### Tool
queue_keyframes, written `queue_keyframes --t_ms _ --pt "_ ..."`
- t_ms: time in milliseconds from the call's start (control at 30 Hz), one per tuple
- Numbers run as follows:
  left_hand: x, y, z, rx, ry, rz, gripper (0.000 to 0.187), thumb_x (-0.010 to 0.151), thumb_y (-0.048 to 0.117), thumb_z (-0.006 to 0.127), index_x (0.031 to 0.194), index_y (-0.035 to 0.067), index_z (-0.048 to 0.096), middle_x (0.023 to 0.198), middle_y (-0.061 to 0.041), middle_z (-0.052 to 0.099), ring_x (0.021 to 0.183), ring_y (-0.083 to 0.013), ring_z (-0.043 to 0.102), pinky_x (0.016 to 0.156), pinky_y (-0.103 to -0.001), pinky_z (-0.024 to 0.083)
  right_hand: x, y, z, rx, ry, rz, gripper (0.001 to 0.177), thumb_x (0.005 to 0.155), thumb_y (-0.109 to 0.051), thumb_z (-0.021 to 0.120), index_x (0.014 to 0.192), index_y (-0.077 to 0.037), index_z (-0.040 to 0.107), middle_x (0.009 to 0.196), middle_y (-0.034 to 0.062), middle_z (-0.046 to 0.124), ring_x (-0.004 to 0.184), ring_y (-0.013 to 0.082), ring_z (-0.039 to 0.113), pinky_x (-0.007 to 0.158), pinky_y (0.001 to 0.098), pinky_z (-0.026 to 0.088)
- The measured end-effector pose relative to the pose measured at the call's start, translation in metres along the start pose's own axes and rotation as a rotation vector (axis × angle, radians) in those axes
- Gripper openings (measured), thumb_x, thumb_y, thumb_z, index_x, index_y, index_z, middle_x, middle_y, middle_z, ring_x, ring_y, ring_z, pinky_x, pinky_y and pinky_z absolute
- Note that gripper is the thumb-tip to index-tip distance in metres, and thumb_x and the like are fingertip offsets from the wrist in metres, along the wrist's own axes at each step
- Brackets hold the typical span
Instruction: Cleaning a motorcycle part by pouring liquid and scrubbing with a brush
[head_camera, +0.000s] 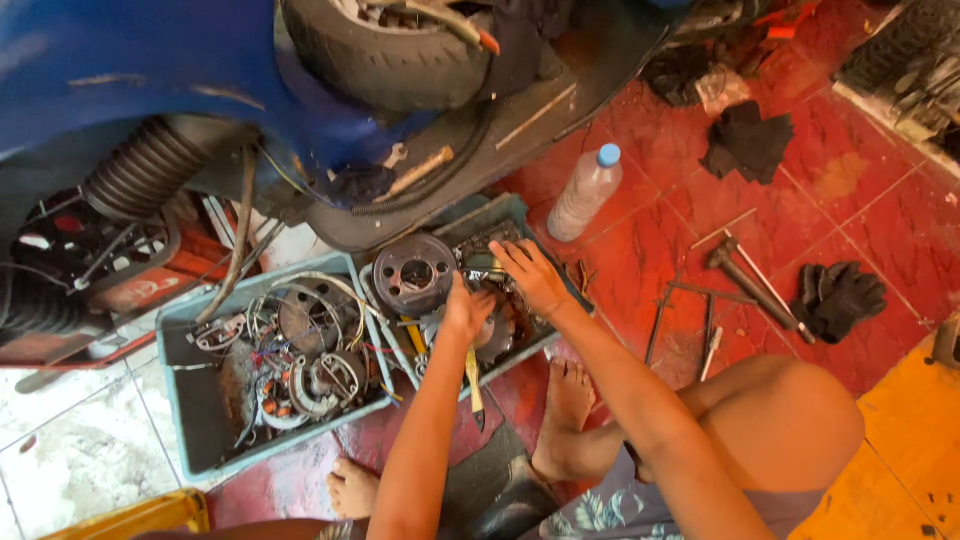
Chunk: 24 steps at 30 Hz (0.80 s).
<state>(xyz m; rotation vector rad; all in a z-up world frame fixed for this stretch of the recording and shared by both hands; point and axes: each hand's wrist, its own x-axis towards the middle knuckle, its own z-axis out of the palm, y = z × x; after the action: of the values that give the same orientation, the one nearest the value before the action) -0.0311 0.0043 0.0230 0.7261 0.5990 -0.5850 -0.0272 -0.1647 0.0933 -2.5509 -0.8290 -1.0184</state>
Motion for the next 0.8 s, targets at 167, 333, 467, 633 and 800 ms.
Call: queue_keyframes --t_ms 167,333,467,633,800 --pt "0.077 -0.002 -0.024 -0.205 0.087 -0.064 0.064 0.107 0.045 0.043 0.149 -0.003 0.036 0.147 -0.023 0.046 0.132 -0.0344 0.053 0.111 -0.048 0.045 0.005 -0.027 -0.018 -0.069 0.025 -0.159 0.031 0.103 -0.008 0.048 0.130 -0.010 0.064 0.114 0.0167 0.065 0.105 0.0351 0.063 0.101 0.0461 0.050" --pt "0.116 -0.036 -0.050 -0.112 0.153 -0.109 0.075 0.107 0.042 0.046 0.158 -0.002 0.013 0.165 -0.024 0.014 0.150 -0.0352 0.026 0.121 -0.054 0.030 -0.016 -0.041 -0.030 -0.062 -0.134 -0.101 0.031 0.100 -0.010 0.053 0.130 -0.013 0.061 0.120 0.0183 0.061 0.114 0.0375 0.059 0.104 0.0520 0.047" --pt "0.069 -0.023 -0.026 -0.089 0.131 -0.050 0.064 0.108 0.034 0.046 0.159 0.012 0.013 0.166 -0.018 0.011 0.153 -0.0329 0.019 0.125 -0.051 0.019 -0.014 -0.052 -0.048 0.107 -0.502 0.158 0.077 0.077 -0.013 0.078 0.146 -0.008 0.044 0.132 0.0271 0.048 0.115 0.0458 0.054 0.101 0.0600 0.045" --pt "0.009 0.020 0.001 0.072 -0.007 -0.003 0.061 0.111 0.020 0.043 0.158 0.008 0.007 0.151 -0.029 0.038 0.136 -0.0431 0.049 0.111 -0.059 0.042 0.027 -0.060 -0.093 0.183 -0.492 0.274 0.044 0.101 -0.014 0.045 0.144 -0.008 0.046 0.119 0.0237 0.048 0.090 0.0405 0.060 0.070 0.0456 0.058" --pt "-0.117 0.096 0.076 0.429 -0.114 0.022 0.021 0.107 0.025 0.045 0.120 0.009 0.046 0.129 -0.027 0.066 0.115 -0.0348 0.068 0.099 -0.045 0.052 0.073 -0.037 -0.120 0.539 -0.517 0.588 0.046 0.090 0.013 0.049 0.130 -0.002 0.062 0.097 0.0117 0.063 0.083 0.0246 0.067 0.073 0.0367 0.058"
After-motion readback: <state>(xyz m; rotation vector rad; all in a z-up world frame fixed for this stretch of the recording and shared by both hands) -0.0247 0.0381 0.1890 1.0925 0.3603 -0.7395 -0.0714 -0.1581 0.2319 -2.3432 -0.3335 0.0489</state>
